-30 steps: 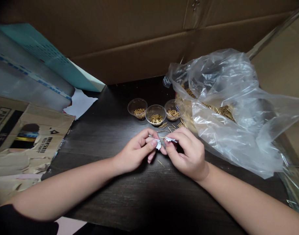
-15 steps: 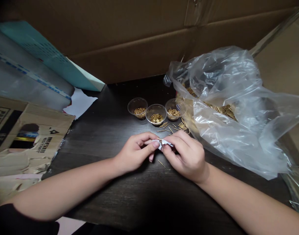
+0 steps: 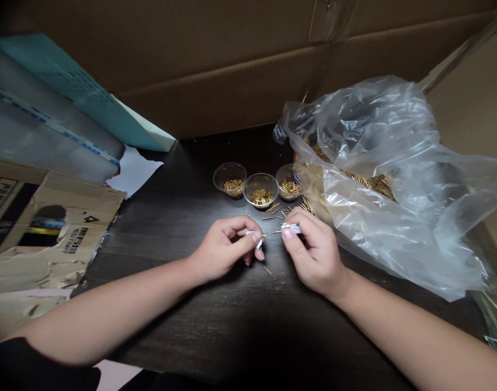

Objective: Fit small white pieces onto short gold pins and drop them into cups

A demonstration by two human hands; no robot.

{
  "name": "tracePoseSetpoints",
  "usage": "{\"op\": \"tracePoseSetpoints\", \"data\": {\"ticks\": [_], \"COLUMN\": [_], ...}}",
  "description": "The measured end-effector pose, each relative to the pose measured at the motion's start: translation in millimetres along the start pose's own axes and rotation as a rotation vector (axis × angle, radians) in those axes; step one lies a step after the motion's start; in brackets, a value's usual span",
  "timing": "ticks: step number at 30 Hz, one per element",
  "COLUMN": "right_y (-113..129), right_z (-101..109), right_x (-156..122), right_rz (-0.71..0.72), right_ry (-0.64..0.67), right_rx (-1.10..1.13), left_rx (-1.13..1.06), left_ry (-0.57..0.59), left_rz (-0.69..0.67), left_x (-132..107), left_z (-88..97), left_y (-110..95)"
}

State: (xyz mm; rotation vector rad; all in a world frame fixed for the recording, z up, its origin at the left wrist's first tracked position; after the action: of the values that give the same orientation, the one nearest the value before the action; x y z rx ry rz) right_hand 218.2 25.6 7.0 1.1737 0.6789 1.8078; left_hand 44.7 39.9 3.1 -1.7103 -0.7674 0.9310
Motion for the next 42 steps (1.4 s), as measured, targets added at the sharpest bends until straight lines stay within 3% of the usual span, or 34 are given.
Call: {"op": "tracePoseSetpoints", "data": {"ticks": [6, 20, 33, 42], "right_y": [6, 12, 21, 23], "right_z": [-5, -6, -8, -10], "right_x": [3, 3, -3, -3], "right_rz": [0.048, 0.132, 0.221, 0.233], "right_ry": [0.055, 0.037, -0.061, -0.072], "right_rx": [-0.048, -0.086, -0.173, -0.167], "left_rx": [0.007, -0.063, -0.307, -0.542], "left_ry": [0.012, -0.012, -0.04, -0.048], "left_rz": [-0.011, -0.024, 0.008, 0.11], "left_x": [1, -1, -6, -7], "left_z": [-0.3, -2.4, -11.9, -19.2], "left_y": [0, -1, 9, 9]}}
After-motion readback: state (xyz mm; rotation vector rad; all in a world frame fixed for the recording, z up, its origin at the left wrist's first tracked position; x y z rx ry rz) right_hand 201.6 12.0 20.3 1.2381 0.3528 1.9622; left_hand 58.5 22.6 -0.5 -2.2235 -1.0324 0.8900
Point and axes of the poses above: each hand's wrist, its own x-axis towards the middle knuckle, its own z-axis out of the back of the hand, y = z × x, the point moved 4 cm from there along x, towards the middle knuckle, and after that the axes turned 3 degrees about -x, right-handed, at the moved point
